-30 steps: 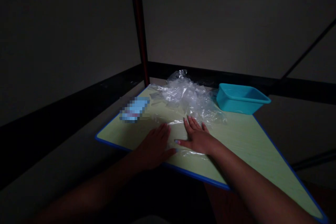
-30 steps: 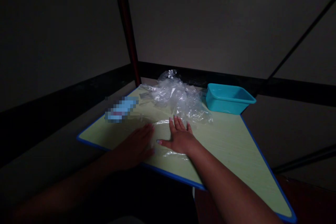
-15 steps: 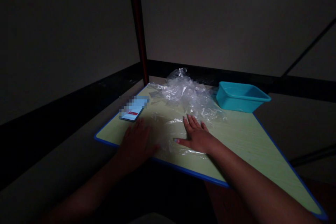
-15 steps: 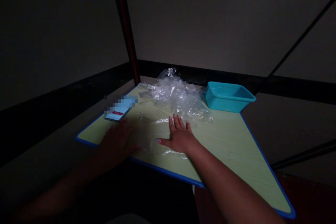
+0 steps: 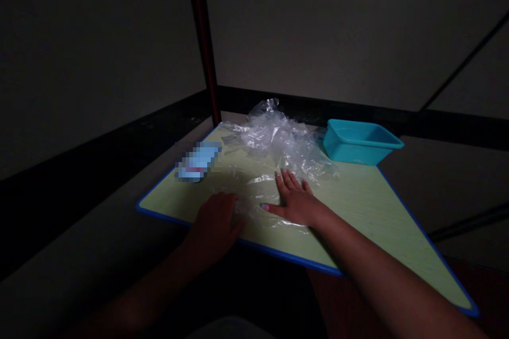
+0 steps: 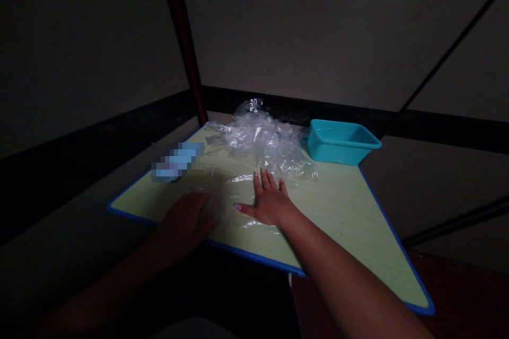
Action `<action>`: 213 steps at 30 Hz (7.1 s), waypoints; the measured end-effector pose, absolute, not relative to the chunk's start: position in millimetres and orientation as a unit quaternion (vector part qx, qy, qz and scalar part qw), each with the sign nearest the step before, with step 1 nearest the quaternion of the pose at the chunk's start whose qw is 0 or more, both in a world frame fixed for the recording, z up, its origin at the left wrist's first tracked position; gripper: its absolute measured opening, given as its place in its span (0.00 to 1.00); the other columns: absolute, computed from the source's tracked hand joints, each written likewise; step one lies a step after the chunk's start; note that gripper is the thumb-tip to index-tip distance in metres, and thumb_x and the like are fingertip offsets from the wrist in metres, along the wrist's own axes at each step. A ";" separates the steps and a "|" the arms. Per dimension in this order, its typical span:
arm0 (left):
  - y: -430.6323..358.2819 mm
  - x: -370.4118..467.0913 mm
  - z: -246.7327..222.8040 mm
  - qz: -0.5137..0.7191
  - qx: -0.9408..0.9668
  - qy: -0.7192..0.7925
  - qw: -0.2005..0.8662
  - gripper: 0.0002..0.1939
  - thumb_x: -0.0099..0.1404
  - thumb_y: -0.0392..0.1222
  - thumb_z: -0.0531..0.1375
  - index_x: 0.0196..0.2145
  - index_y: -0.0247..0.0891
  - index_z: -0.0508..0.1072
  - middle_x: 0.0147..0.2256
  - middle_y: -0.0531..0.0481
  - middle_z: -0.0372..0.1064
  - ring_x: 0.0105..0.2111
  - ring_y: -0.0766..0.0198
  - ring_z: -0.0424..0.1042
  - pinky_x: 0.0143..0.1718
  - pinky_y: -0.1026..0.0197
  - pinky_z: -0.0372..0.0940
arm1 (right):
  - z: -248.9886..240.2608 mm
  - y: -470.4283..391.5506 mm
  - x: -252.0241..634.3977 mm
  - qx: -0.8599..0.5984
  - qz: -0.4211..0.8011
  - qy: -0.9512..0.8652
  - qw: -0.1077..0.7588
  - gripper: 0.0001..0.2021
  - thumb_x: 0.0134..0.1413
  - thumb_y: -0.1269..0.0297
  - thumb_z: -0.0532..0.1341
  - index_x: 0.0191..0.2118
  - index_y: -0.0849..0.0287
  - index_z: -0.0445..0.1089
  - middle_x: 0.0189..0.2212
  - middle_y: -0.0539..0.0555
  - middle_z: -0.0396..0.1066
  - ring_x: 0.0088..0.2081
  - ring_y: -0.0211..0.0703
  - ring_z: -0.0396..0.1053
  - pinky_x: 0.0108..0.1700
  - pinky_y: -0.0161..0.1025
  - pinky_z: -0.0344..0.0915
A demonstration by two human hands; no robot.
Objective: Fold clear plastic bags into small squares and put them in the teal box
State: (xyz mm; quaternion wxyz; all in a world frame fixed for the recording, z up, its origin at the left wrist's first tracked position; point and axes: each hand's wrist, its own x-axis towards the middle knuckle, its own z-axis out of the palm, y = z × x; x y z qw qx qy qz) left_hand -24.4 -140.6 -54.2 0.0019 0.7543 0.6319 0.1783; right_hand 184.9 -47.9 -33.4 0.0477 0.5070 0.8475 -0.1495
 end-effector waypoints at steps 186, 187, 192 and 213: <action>-67.7 -11.2 -37.9 0.013 0.856 0.516 0.031 0.43 0.64 0.64 0.46 0.67 0.34 0.40 0.66 0.38 0.33 0.66 0.51 0.37 0.62 0.39 0.35 | -25.1 -40.5 194.2 0.406 -0.165 0.896 0.065 0.64 0.37 0.32 0.58 0.67 0.69 0.24 0.66 0.62 0.16 0.67 0.54 0.18 0.61 0.64 0.18; -72.5 -11.8 -39.2 0.013 0.853 0.521 0.032 0.44 0.63 0.64 0.47 0.67 0.34 0.41 0.66 0.37 0.34 0.66 0.50 0.37 0.62 0.39 0.34 | -26.7 -40.7 192.9 0.394 -0.170 0.901 0.065 0.64 0.37 0.32 0.59 0.67 0.69 0.23 0.66 0.61 0.16 0.67 0.53 0.18 0.61 0.63 0.17; -79.8 -18.7 -40.1 0.002 0.829 0.557 0.049 0.45 0.61 0.64 0.51 0.66 0.31 0.45 0.66 0.35 0.37 0.66 0.48 0.41 0.62 0.37 0.39 | -27.5 -41.6 191.6 0.400 -0.201 0.891 0.076 0.65 0.36 0.32 0.59 0.66 0.68 0.20 0.66 0.60 0.14 0.67 0.53 0.19 0.62 0.61 0.18; -80.6 -42.2 -53.7 0.082 0.826 0.557 -0.015 0.39 0.63 0.57 0.53 0.65 0.33 0.50 0.65 0.36 0.42 0.65 0.47 0.43 0.58 0.35 0.49 | -25.3 -6.1 231.8 0.430 -0.263 0.851 -0.147 0.48 0.44 0.43 0.65 0.67 0.51 0.43 0.67 0.61 0.37 0.67 0.60 0.32 0.61 0.65 0.20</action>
